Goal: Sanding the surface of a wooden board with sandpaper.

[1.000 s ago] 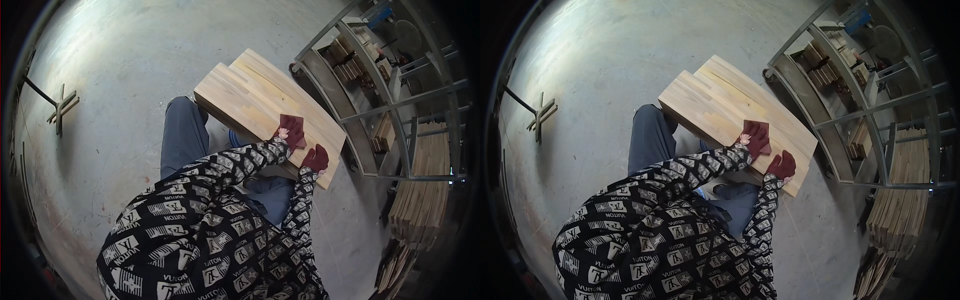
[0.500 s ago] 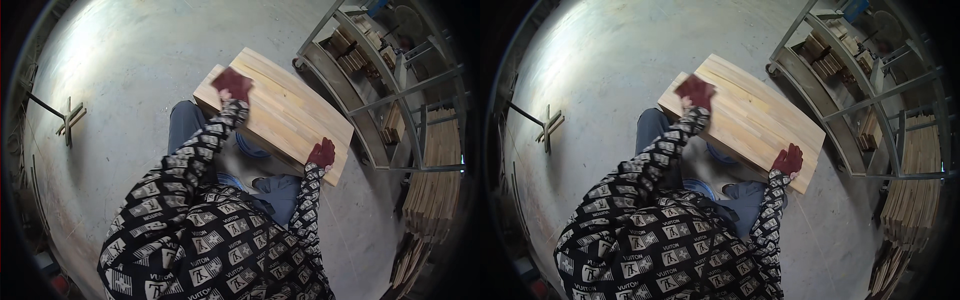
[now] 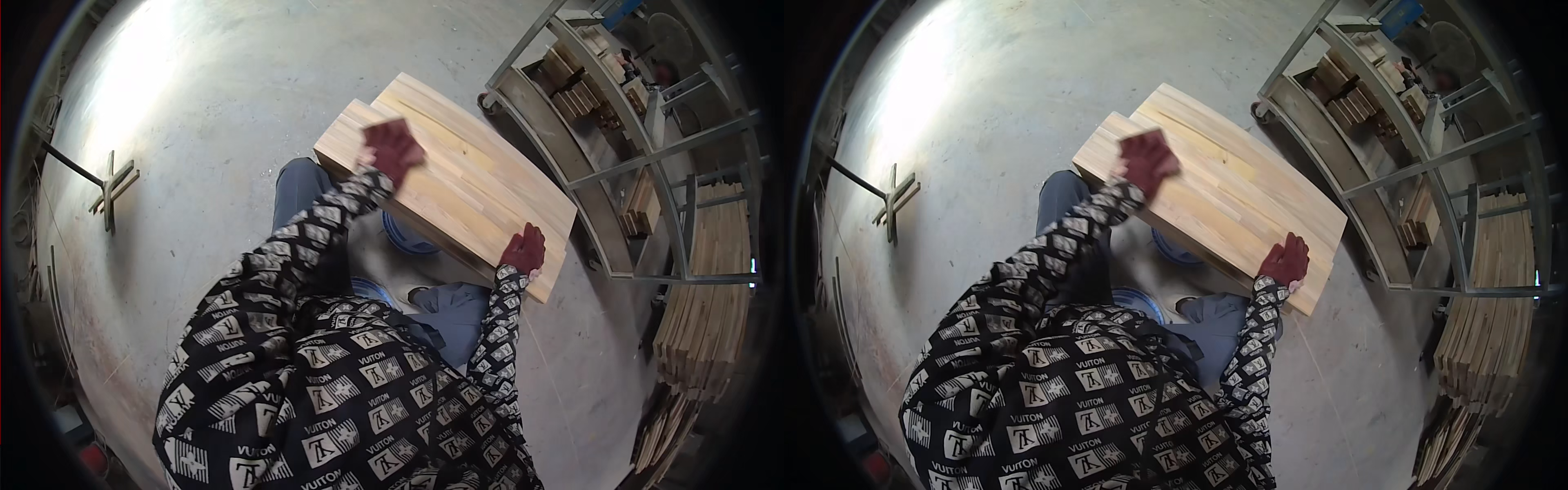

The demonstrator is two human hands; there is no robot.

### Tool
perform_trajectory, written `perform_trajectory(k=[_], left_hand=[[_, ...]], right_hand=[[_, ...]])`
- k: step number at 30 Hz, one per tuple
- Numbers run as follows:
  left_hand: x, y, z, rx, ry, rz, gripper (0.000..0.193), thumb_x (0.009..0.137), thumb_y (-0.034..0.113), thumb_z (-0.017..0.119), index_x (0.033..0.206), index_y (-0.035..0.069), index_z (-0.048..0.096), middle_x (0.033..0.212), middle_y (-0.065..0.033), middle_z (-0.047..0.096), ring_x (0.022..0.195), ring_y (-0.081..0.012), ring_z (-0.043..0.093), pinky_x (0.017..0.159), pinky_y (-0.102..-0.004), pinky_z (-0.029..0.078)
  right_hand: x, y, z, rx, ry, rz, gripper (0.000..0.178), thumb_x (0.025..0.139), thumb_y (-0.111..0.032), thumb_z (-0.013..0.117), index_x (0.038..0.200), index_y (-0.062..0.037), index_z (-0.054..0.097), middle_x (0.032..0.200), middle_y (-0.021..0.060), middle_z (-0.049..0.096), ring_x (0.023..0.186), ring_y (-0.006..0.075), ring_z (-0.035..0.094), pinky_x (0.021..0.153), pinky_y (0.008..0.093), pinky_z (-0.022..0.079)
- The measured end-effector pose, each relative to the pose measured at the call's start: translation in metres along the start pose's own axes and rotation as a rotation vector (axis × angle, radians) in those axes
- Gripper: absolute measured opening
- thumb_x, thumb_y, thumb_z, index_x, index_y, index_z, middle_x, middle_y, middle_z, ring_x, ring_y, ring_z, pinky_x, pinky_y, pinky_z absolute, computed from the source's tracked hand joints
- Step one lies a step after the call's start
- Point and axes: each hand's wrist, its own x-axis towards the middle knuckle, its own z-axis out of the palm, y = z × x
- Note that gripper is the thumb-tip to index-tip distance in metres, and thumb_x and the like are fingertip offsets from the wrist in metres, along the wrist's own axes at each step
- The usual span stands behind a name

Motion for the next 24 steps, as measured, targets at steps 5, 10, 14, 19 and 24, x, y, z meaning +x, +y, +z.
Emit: perform_trajectory(k=[5, 10, 14, 19, 24], left_hand=[[0.03, -0.031, -0.008, 0.133, 0.064, -0.371, 0.055, 0.09, 0.048, 0.056, 0.136, 0.02, 0.059, 0.137, -0.0166, 0.053, 0.139, -0.038, 0.036, 0.113, -0.0579, 0.025], [0.007, 0.102, 0.077, -0.017, 0.229, -0.129, 0.053, 0.089, 0.042, 0.06, 0.136, 0.019, 0.059, 0.14, -0.018, 0.053, 0.142, -0.041, 0.037, 0.118, -0.0607, 0.023], [-0.046, 0.174, 0.059, -0.321, -0.028, 0.43, 0.057, 0.078, 0.045, 0.067, 0.125, 0.013, 0.063, 0.137, -0.0198, 0.054, 0.136, -0.0462, 0.041, 0.117, -0.0639, 0.026], [-0.069, 0.079, 0.013, -0.121, -0.033, 0.287, 0.064, 0.085, 0.044, 0.067, 0.141, 0.014, 0.055, 0.149, -0.0176, 0.047, 0.14, -0.0465, 0.037, 0.117, -0.0609, 0.025], [-0.059, -0.05, -0.053, 0.091, 0.146, -0.111, 0.055, 0.089, 0.043, 0.06, 0.136, 0.013, 0.058, 0.142, -0.0171, 0.051, 0.133, -0.0424, 0.041, 0.113, -0.0596, 0.029]], right_hand=[[0.0, 0.0, -0.009, -0.023, -0.002, 0.037, 0.028, 0.082, -0.005, 0.062, 0.11, -0.0001, 0.066, 0.11, 0.0209, 0.067, 0.102, 0.0398, 0.062, 0.086, 0.0498, 0.05], [0.007, -0.018, -0.01, -0.002, -0.018, -0.002, 0.028, 0.083, -0.005, 0.06, 0.109, -0.0001, 0.066, 0.11, 0.0207, 0.067, 0.102, 0.0394, 0.061, 0.087, 0.0495, 0.049], [-0.003, -0.002, 0.0, 0.004, 0.0, -0.031, 0.028, 0.083, -0.006, 0.061, 0.11, 0.0001, 0.066, 0.111, 0.0208, 0.066, 0.104, 0.0399, 0.061, 0.088, 0.0501, 0.049], [-0.006, 0.002, 0.001, -0.021, 0.027, -0.019, 0.029, 0.084, -0.005, 0.063, 0.112, -0.0003, 0.067, 0.114, 0.0215, 0.068, 0.108, 0.0397, 0.063, 0.092, 0.0498, 0.049], [-0.002, 0.004, 0.001, -0.01, -0.05, 0.073, 0.032, 0.086, -0.011, 0.064, 0.116, -0.0025, 0.071, 0.116, 0.0209, 0.071, 0.113, 0.0387, 0.064, 0.099, 0.0489, 0.049]])
